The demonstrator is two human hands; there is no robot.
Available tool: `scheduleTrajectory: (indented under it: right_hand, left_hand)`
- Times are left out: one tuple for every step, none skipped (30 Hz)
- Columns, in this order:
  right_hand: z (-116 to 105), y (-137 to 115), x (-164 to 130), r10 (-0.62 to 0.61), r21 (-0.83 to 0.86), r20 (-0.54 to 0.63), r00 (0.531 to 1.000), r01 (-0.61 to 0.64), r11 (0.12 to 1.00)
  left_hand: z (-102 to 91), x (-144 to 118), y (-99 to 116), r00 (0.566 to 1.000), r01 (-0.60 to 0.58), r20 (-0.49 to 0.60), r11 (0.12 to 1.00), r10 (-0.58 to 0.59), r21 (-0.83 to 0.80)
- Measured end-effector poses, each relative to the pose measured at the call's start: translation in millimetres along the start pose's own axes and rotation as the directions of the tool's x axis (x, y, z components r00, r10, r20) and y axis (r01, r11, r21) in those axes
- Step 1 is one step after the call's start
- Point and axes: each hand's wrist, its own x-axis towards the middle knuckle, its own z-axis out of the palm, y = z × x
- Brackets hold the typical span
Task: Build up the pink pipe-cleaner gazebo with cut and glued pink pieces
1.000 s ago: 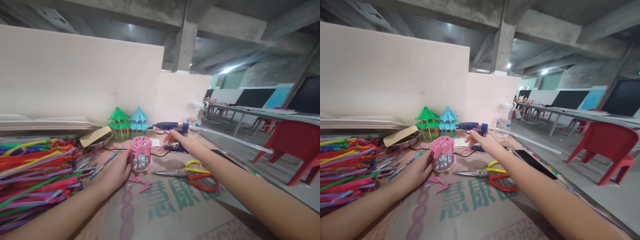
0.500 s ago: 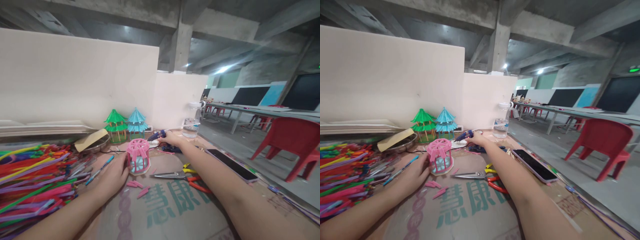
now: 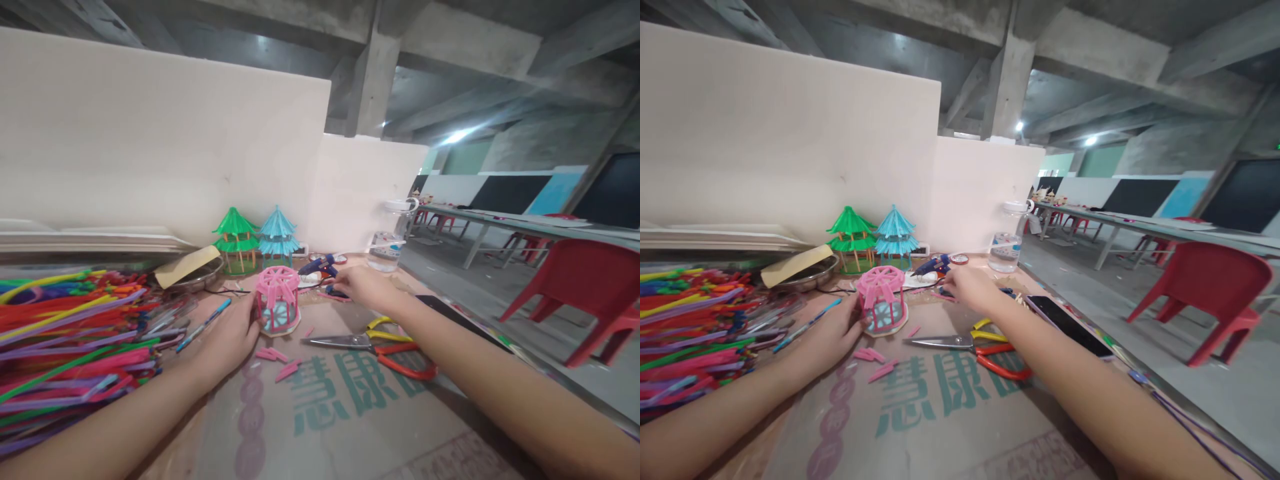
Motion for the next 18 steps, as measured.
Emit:
scheduleTrajectory:
  right_hand:
    - [2.3,-7.1,-6.3,-0.056,0.023,0.030,0.998,0.055,0.998]
    - [5.3,-14.0,-11.6,-0.121,0.060,0.071,0.990,0.117,0.991]
    - [9.0,-20.2,-15.7,-0.196,0.106,0.115,0.974,0.184,0.977]
    - [13.4,-25.4,-18.5,-0.269,0.154,0.153,0.951,0.246,0.957]
    - [18.3,-29.3,-20.1,-0.331,0.198,0.177,0.927,0.296,0.935]
    - [23.3,-32.1,-20.8,-0.373,0.233,0.182,0.910,0.329,0.915]
    - [28.1,-33.7,-20.7,-0.392,0.255,0.174,0.903,0.343,0.904]
    - [32.0,-34.4,-20.3,-0.392,0.264,0.158,0.906,0.344,0.901]
    - [34.5,-34.5,-19.9,-0.385,0.267,0.139,0.912,0.339,0.902]
    - [35.0,-34.4,-20.0,-0.376,0.269,0.127,0.918,0.333,0.904]
    - [33.3,-34.3,-20.7,-0.374,0.268,0.124,0.919,0.332,0.905]
    - [29.3,-34.4,-22.3,-0.378,0.267,0.132,0.916,0.335,0.904]
    - [23.4,-35.0,-24.6,-0.383,0.270,0.142,0.913,0.336,0.902]
    - [16.1,-36.2,-27.5,-0.380,0.276,0.152,0.913,0.330,0.903]
    - [8.4,-38.1,-30.8,-0.369,0.290,0.153,0.917,0.315,0.903]
    - [1.3,-40.7,-34.0,-0.347,0.317,0.138,0.928,0.290,0.903]
    - [-4.4,-43.9,-36.9,-0.319,0.366,0.104,0.942,0.262,0.893]
    - [-8.0,-47.6,-39.2,-0.283,0.440,0.054,0.958,0.232,0.868]
  left_hand:
    - [-0.3,0.2,0.1,1.000,-0.002,0.008,1.000,0.002,0.003]
    - [-0.4,0.4,0.1,1.000,-0.003,0.018,1.000,0.003,0.007]
    - [-0.4,0.4,-0.2,1.000,-0.002,0.024,1.000,0.001,0.013]
    - [-0.1,0.4,-0.7,1.000,0.000,0.027,1.000,-0.001,0.019]
    - [0.2,0.3,-1.3,1.000,0.002,0.026,1.000,-0.003,0.021]
    - [0.7,0.1,-1.9,1.000,0.003,0.021,1.000,-0.003,0.019]
    - [1.1,-0.1,-2.6,1.000,0.005,0.015,1.000,-0.005,0.014]
    - [1.6,-0.3,-3.1,1.000,0.007,0.009,1.000,-0.007,0.006]
    - [1.9,-0.5,-3.4,1.000,0.008,0.006,1.000,-0.008,-0.003]
    - [2.2,-0.7,-3.6,1.000,0.008,0.003,1.000,-0.008,-0.010]
    - [2.3,-0.8,-3.6,1.000,0.009,-0.001,1.000,-0.009,-0.013]
    - [2.3,-0.9,-3.4,1.000,0.008,-0.004,1.000,-0.008,-0.014]
    - [2.2,-0.9,-3.1,1.000,0.005,-0.007,1.000,-0.005,-0.016]
    - [2.0,-0.9,-2.7,1.000,-0.001,-0.008,1.000,0.000,-0.022]
    - [1.7,-0.9,-2.4,1.000,-0.007,-0.004,0.999,0.007,-0.032]
    - [1.4,-0.8,-2.1,1.000,-0.011,0.001,0.999,0.011,-0.043]
    - [1.1,-0.8,-2.0,1.000,-0.008,0.011,0.998,0.008,-0.057]
    - [0.9,-0.7,-2.0,1.000,0.004,0.022,0.997,-0.003,-0.072]
